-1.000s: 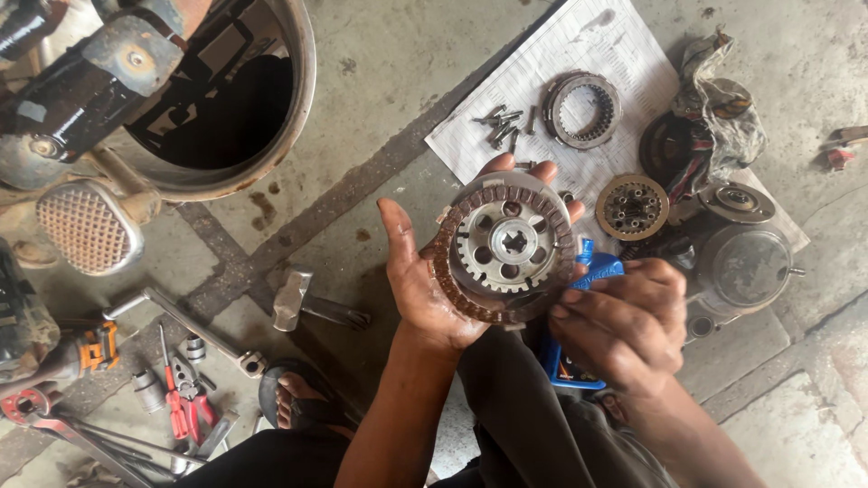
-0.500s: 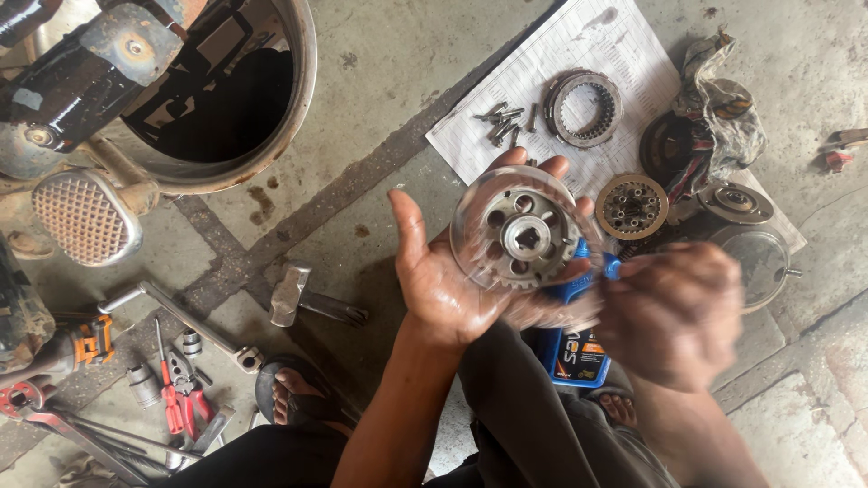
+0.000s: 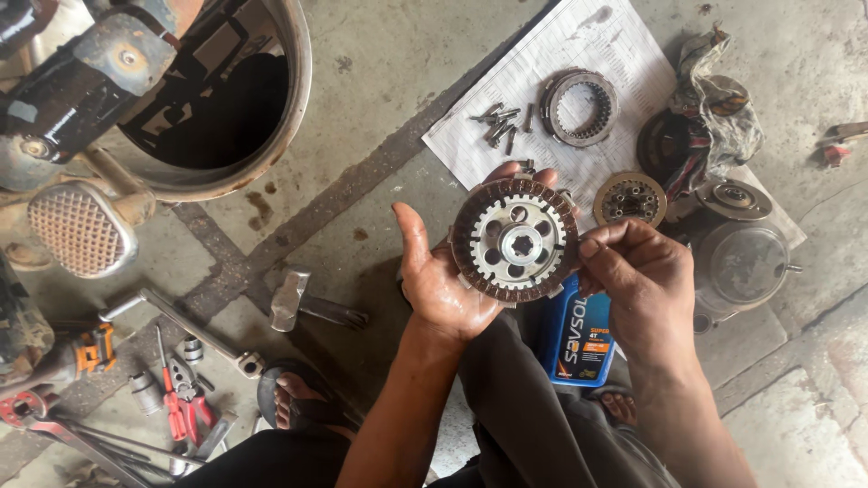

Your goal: The person assembles a motorcycle clutch by stacking friction plates and steel plates onto a clutch hub. They pick up each plate from a newspaper on the floor, place it onto the hub, and press the stack together. The person repeats this process for multiple plates, alternating between friction and steel types.

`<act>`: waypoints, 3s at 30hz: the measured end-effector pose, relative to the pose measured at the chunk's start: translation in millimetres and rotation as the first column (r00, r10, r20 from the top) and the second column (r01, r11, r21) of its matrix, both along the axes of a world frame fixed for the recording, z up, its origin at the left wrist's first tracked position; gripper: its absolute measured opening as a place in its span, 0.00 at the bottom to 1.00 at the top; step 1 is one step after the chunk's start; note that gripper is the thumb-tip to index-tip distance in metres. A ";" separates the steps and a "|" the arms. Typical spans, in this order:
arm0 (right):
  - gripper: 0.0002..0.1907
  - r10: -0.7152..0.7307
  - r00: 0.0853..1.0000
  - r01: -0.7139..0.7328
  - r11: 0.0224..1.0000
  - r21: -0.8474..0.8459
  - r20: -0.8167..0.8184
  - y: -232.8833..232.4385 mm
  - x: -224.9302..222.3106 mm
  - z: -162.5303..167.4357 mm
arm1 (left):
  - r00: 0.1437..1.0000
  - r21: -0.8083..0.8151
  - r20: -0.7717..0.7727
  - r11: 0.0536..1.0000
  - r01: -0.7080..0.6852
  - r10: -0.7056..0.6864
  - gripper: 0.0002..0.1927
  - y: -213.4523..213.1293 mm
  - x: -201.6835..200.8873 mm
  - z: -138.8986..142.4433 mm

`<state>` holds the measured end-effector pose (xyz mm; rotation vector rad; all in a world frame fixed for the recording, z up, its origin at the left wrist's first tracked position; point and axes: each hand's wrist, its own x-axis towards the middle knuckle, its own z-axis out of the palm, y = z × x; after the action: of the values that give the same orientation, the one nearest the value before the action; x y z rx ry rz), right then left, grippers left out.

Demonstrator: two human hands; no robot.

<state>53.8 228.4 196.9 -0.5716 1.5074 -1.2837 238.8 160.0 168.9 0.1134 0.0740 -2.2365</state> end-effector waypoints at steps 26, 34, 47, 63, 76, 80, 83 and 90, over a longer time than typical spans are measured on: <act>0.15 0.147 -0.027 -0.277 0.949 0.149 -0.989 -88.6 -103.5 -153.9 | 0.990 0.101 -0.131 0.994 -0.039 0.052 0.55 -1.8 28.3 -14.2; 0.06 0.378 -0.189 -0.311 0.852 0.420 -0.906 -124.5 -103.9 -185.5 | 0.994 0.161 -0.012 0.981 -0.104 0.107 0.57 2.3 53.8 -23.3; 0.07 0.291 -0.235 -0.443 0.817 0.368 -0.928 -128.3 -98.2 -175.1 | 0.993 0.206 -0.088 0.977 -0.056 0.076 0.58 4.1 42.8 -20.9; 0.12 0.377 -0.359 -0.340 0.799 0.496 -0.854 -144.1 -74.4 -153.6 | 0.989 0.187 -0.122 0.981 -0.060 0.084 0.58 4.9 41.2 -22.3; 0.13 0.575 -0.451 -0.163 0.699 0.697 -0.683 -139.5 -15.6 -137.9 | 0.999 0.116 0.047 0.993 -0.024 0.019 0.58 22.3 75.6 25.2; 0.15 0.617 -0.424 -0.117 0.688 0.716 -0.662 -127.3 17.4 -130.1 | 0.995 0.009 0.068 0.997 -0.072 0.071 0.57 42.4 120.1 59.8; 0.15 0.521 -0.342 -0.131 0.797 0.589 -0.782 -112.0 35.3 -132.3 | 0.989 -0.060 0.085 0.992 -0.113 0.118 0.58 60.1 152.4 78.4; 0.14 0.507 -0.526 -0.114 0.753 0.648 -0.683 -101.5 56.5 -130.6 | 0.954 -0.001 -0.248 0.985 -0.174 0.169 0.57 100.8 192.5 94.3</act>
<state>110.3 126.9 66.3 -2.2488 2.2824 0.6085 431.3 260.8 263.2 -0.1798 0.1871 -2.0662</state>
